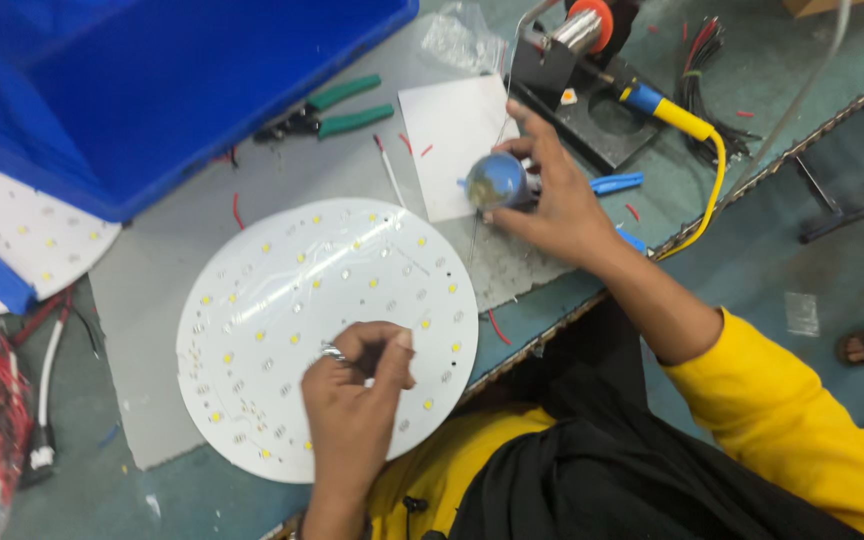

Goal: The person solders wire leads onto a round LED light panel PCB. They hold the board steady with one hand, apply a soldering iron to the pads, feed solder wire, and use pliers to trim and position the wires, working around the board.

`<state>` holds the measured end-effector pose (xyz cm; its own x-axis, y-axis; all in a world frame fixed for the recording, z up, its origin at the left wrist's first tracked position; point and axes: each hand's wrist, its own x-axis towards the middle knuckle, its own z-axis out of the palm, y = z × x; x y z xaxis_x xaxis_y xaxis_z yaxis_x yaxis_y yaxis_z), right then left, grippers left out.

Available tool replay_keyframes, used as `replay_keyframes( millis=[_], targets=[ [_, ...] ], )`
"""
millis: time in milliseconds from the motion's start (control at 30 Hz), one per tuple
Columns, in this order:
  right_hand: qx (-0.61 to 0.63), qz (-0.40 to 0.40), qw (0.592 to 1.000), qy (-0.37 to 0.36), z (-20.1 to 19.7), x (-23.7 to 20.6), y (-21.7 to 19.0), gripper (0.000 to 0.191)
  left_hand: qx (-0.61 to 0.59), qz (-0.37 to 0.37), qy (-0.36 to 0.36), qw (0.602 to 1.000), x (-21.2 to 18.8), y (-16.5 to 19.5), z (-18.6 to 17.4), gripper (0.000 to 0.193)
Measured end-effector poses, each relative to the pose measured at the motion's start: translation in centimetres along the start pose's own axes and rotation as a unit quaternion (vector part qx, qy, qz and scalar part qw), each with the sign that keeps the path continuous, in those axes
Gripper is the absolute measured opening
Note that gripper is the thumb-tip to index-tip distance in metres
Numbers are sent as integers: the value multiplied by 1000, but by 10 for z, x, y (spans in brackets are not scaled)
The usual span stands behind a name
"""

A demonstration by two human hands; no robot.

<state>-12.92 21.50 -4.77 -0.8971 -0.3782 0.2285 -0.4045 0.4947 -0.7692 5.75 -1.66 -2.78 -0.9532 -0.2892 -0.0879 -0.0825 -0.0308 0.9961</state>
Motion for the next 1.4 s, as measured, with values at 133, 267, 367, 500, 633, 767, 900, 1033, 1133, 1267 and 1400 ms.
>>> replay_keyframes(
  millis=[133,267,367,500,633,767,900,1033,1133,1267,1400],
  targets=[
    [-71,-75,994,31,8,6,6,111,36,25,49,998,-17,1,-17,12],
    [-32,-137,988,60,-10,-24,-2,95,119,78,86,986,-27,4,-33,12],
    [212,-83,973,-35,-34,-75,-9,32,157,120,137,971,-38,2,-47,12],
    [245,105,855,-445,-37,-143,1,15,103,125,180,970,-64,-8,-66,15],
    [2,15,907,-422,77,-162,46,42,65,130,215,966,-92,-22,-81,14],
    [-294,-244,912,-150,185,-144,93,47,62,98,256,960,-122,-35,-88,13],
    [-312,-295,895,-124,233,-126,112,47,83,114,283,949,-143,-41,-99,12],
    [-313,-298,893,-123,237,-125,116,48,103,113,308,939,-147,-47,-110,11],
    [-316,-306,890,-125,233,-127,118,49,94,110,315,938,-144,-51,-112,11],
    [-318,-306,888,-125,229,-128,119,50,84,115,298,944,-139,-54,-112,12],
    [-318,-308,889,-121,229,-126,116,51,94,129,279,947,-138,-50,-112,12]
  ],
)
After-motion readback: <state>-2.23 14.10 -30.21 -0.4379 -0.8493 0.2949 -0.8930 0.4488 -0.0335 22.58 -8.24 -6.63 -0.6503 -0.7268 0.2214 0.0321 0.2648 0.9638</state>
